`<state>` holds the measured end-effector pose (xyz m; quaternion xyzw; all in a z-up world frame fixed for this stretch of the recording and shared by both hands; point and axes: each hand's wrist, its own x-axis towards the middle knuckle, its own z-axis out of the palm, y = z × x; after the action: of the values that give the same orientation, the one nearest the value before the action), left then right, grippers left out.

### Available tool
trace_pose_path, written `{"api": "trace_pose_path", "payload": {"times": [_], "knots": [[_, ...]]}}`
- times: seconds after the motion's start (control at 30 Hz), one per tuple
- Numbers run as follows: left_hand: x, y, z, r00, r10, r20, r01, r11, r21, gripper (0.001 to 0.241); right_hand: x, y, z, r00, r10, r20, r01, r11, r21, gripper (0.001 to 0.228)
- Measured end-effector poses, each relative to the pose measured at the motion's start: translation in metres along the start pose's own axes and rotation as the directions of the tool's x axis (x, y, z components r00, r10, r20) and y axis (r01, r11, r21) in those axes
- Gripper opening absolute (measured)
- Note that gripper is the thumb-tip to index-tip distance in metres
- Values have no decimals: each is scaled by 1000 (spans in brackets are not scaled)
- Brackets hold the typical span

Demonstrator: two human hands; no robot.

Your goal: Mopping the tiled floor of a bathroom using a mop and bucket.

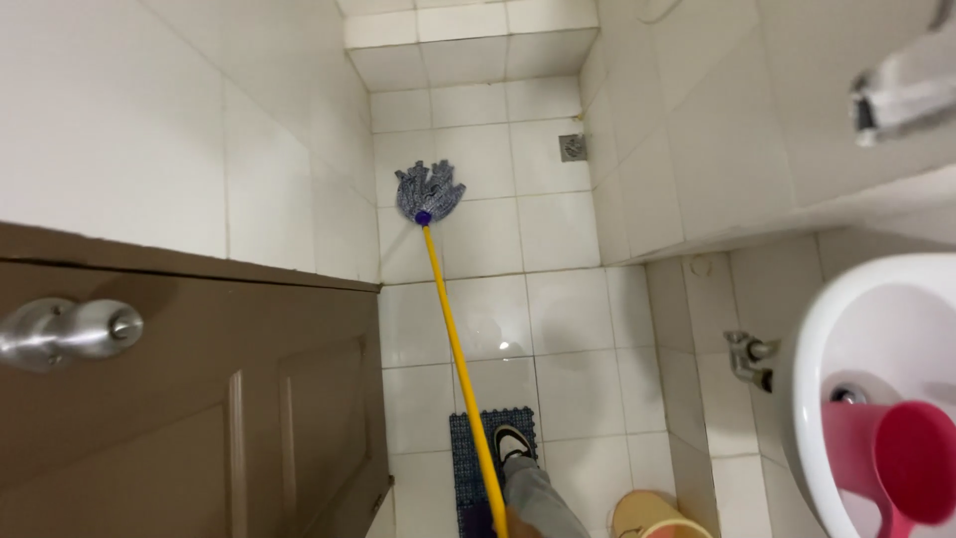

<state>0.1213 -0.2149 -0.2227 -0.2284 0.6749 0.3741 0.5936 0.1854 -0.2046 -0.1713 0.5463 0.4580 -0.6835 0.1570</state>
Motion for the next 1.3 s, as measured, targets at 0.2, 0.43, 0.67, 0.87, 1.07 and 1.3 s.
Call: {"api": "trace_pose_path", "payload": {"times": [0.2,0.43,0.67,0.87,1.07,1.3], "knots": [[8,-2,3,994,107,-31,-108,993,-39,51,69,-63,-32,997,-71,24,69,995,72,51],[-96,169,67,994,-94,55,75,958,276,45,77,-223,-126,992,105,73,-128,768,628,49],[-86,235,137,959,119,256,-218,888,404,42,132,-247,-196,992,-48,-118,114,749,652,42],[-110,255,177,939,18,345,-199,844,498,38,124,-230,-241,973,0,-231,179,635,752,43],[-110,251,213,926,-113,359,-147,769,622,37,125,-196,-280,931,75,-358,256,566,784,40],[-106,243,236,898,-157,411,-192,701,687,39,126,-175,-308,905,89,-415,317,509,800,37]]}}
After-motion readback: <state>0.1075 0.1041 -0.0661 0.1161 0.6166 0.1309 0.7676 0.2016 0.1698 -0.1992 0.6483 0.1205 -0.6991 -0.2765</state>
